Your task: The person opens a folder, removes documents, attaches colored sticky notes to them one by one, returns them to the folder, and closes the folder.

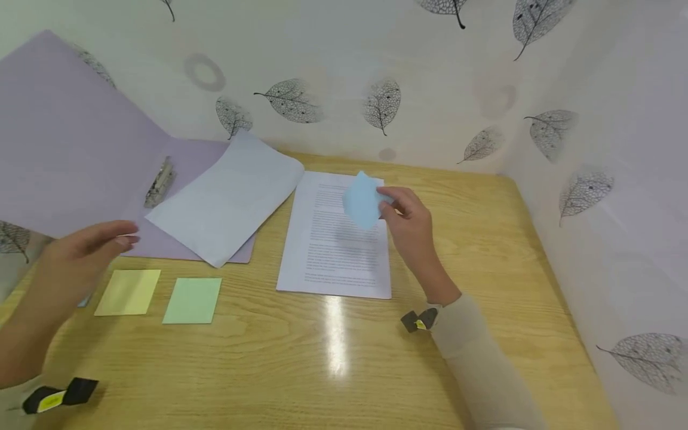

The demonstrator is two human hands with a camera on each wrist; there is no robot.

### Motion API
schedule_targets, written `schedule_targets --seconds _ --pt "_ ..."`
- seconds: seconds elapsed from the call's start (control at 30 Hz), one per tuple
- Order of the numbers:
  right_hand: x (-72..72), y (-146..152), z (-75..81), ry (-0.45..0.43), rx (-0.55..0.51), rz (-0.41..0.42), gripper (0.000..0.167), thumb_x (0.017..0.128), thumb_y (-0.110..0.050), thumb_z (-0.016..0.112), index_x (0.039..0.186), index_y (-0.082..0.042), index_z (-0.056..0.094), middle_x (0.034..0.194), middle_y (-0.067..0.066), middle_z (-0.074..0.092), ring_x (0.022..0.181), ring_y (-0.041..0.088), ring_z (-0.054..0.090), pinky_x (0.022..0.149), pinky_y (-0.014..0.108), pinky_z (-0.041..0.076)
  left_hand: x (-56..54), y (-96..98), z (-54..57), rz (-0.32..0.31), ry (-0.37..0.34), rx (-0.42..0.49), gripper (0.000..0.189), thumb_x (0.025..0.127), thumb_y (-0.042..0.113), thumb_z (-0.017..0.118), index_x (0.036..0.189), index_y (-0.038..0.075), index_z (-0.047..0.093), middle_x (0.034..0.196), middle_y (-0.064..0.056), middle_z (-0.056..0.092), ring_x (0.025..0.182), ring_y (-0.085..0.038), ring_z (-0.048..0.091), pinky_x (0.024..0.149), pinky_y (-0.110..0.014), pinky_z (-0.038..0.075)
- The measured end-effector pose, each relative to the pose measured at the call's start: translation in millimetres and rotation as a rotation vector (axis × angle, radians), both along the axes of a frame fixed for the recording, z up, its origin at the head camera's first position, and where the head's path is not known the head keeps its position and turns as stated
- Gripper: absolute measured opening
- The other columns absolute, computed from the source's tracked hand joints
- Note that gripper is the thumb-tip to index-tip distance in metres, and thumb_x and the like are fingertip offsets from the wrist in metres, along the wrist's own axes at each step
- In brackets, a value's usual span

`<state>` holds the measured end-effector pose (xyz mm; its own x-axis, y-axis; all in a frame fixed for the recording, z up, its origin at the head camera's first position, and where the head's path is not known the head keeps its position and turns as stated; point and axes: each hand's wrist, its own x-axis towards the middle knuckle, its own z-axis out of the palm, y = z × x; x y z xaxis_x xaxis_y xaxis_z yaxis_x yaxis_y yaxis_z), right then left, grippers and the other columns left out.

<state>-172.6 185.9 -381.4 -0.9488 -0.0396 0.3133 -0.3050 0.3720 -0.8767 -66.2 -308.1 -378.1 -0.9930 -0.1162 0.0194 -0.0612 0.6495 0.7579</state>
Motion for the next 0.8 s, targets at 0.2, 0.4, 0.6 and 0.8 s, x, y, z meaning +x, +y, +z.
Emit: schedule_targets --seconds 0.2,0.4,0.6,0.8 --pt "9.5 -8.8 5.1 0.002 0.010 0.023 0.027 0.100 -0.014 0.064 0.126 -0.013 0.070 0.108 0.002 0.064 0.084 0.018 0.066 0.073 0.017 0.055 -29.7 114.8 20.5 -0.313 0.093 0.200 0.035 0.105 0.027 0.057 0.137 0.013 0.062 0.128 -0.004 0.069 0.113 -0.005 0.065 0.089 -0.010 0.051" --pt "20.9 -17.2 12.3 0.034 0.004 0.067 0.027 0.099 -0.011 0.064 0.126 -0.012 0.070 0.102 0.007 0.065 0.081 0.015 0.066 0.069 0.018 0.053 -63.3 210.3 25.4 -0.522 0.040 0.456 0.036 0.104 0.017 0.057 0.139 0.012 0.059 0.134 -0.002 0.064 0.117 -0.014 0.066 0.098 -0.027 0.054" --pt "35.4 -24.3 22.1 0.165 0.028 0.093 0.028 0.096 -0.001 0.065 0.124 -0.007 0.071 0.093 0.013 0.070 0.076 0.008 0.062 0.069 0.015 0.053 -79.4 251.4 21.2 -0.548 -0.041 0.595 0.047 0.105 0.020 0.054 0.151 0.009 0.046 0.141 -0.006 0.059 0.121 -0.019 0.065 0.101 -0.035 0.054" --pt "43.3 -30.5 25.1 0.385 0.237 0.258 0.035 0.091 0.007 0.069 0.125 -0.001 0.069 0.118 0.013 0.073 0.101 0.019 0.071 0.088 0.018 0.055 -88.8 255.7 17.7 -0.565 -0.107 0.861 0.045 0.108 0.025 0.050 0.147 0.002 0.049 0.138 -0.014 0.060 0.121 -0.026 0.065 0.100 -0.032 0.054"
